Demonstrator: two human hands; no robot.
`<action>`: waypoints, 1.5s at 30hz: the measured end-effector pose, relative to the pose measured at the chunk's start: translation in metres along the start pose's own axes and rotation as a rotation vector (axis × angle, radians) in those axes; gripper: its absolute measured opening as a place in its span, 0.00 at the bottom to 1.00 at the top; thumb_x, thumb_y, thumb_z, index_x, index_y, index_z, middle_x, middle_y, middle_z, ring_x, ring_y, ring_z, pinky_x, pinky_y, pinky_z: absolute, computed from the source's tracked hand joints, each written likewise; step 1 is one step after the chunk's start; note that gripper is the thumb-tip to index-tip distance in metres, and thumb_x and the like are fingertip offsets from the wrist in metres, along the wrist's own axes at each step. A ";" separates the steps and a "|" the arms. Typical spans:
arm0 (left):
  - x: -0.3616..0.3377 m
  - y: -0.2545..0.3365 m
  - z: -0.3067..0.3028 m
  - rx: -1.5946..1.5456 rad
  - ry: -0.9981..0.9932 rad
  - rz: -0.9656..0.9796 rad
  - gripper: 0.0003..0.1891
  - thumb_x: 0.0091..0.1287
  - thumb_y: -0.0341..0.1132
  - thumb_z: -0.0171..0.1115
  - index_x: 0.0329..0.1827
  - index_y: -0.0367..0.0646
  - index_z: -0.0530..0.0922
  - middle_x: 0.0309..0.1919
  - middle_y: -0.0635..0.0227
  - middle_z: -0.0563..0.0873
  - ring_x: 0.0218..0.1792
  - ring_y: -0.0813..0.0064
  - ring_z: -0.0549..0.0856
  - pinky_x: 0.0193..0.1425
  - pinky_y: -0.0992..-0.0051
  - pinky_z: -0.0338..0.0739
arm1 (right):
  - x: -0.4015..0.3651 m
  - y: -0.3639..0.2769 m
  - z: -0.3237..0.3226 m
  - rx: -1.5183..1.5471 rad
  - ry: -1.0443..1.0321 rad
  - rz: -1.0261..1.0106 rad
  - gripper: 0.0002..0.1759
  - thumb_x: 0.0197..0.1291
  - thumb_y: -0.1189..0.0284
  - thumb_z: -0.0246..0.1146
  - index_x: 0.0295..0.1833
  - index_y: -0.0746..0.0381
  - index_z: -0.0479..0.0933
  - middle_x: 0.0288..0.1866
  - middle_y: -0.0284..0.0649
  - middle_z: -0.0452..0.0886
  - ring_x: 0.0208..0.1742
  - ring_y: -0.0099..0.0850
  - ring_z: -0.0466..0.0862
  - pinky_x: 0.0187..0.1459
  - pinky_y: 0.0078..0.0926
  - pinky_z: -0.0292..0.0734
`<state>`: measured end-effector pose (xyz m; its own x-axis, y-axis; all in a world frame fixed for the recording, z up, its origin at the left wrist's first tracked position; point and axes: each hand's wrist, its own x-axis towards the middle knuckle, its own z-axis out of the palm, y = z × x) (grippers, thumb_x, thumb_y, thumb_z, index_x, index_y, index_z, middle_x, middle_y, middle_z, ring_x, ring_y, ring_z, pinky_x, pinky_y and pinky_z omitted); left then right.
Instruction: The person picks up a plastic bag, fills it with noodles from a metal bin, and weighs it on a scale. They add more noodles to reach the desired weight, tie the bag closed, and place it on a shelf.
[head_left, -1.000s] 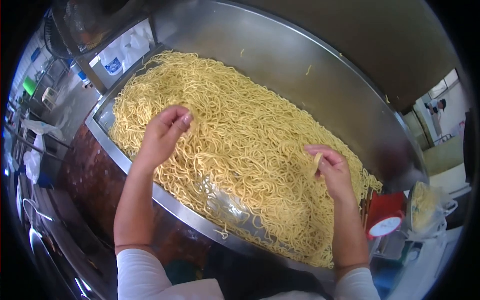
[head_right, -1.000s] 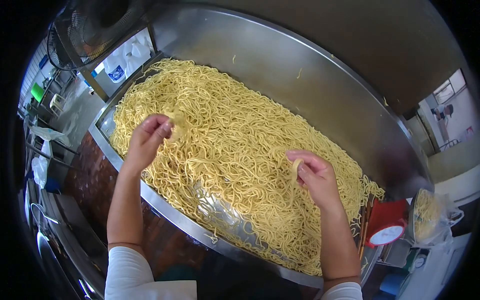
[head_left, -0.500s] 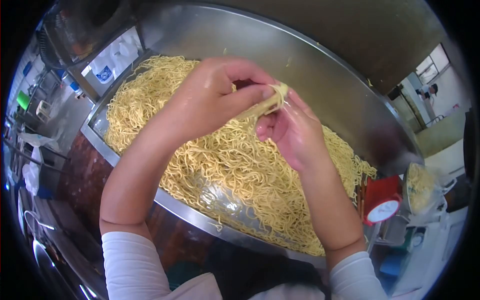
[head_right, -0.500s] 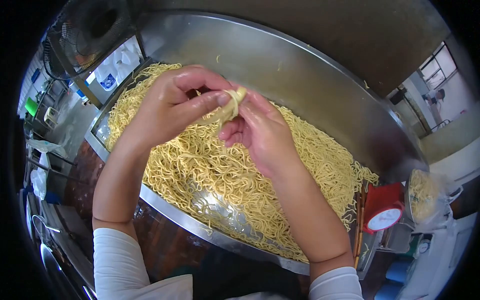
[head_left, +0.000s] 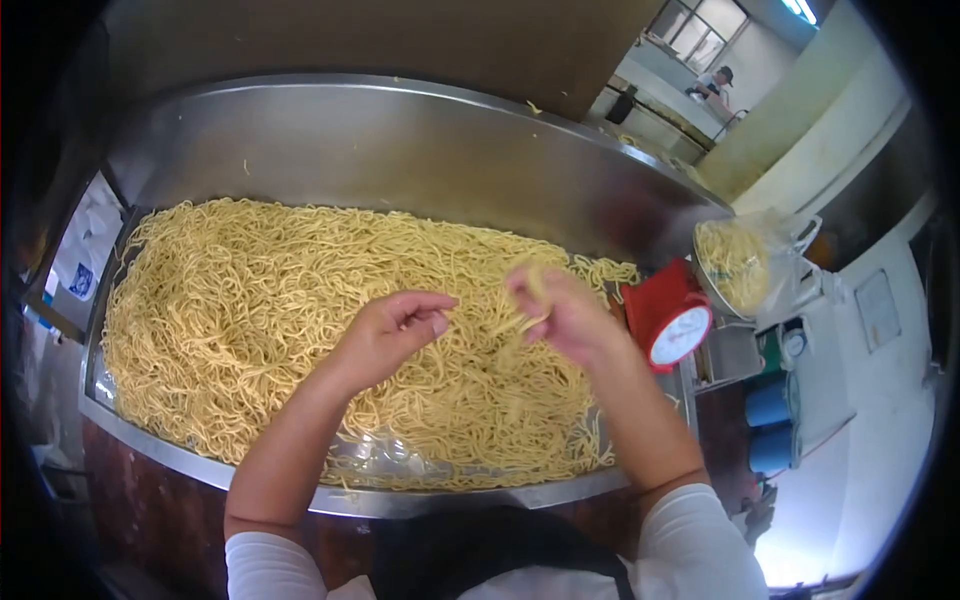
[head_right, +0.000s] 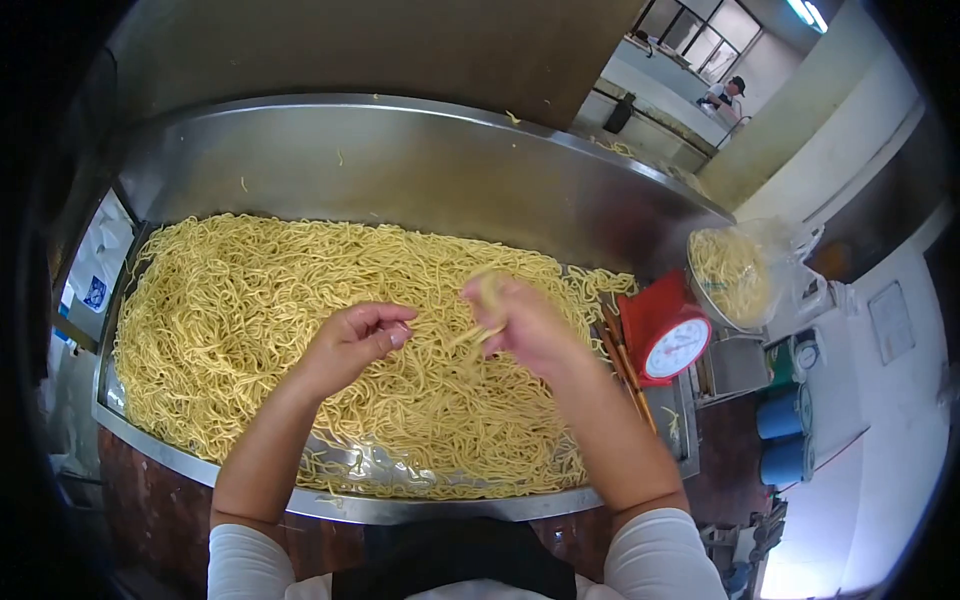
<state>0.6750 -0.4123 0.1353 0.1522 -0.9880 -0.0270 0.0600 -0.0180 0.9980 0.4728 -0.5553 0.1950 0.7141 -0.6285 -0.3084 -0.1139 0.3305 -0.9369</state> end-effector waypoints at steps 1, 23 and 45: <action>-0.001 -0.015 -0.002 0.151 0.021 0.029 0.16 0.65 0.36 0.68 0.53 0.38 0.81 0.44 0.65 0.85 0.46 0.77 0.83 0.48 0.76 0.78 | 0.005 -0.007 -0.031 0.009 0.004 -0.057 0.11 0.68 0.65 0.56 0.48 0.59 0.77 0.27 0.27 0.70 0.23 0.19 0.72 0.25 0.19 0.73; -0.099 -0.031 -0.071 0.547 0.772 0.079 0.09 0.69 0.37 0.62 0.40 0.40 0.80 0.26 0.72 0.81 0.29 0.81 0.78 0.33 0.78 0.72 | -0.026 0.202 -0.040 -1.374 -0.462 -0.001 0.21 0.45 0.56 0.64 0.42 0.59 0.83 0.38 0.49 0.84 0.43 0.46 0.85 0.44 0.46 0.80; -0.016 0.221 0.086 0.136 0.505 0.769 0.09 0.71 0.43 0.63 0.42 0.48 0.76 0.25 0.83 0.72 0.23 0.95 0.68 0.23 0.89 0.56 | -0.067 -0.012 0.045 -0.426 -0.495 -0.480 0.11 0.61 0.68 0.64 0.37 0.66 0.76 0.25 0.37 0.79 0.25 0.28 0.80 0.31 0.29 0.78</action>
<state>0.6010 -0.4139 0.3609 0.5156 -0.5524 0.6549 -0.3469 0.5644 0.7491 0.4574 -0.4853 0.2342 0.9635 -0.2161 0.1581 0.1005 -0.2552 -0.9616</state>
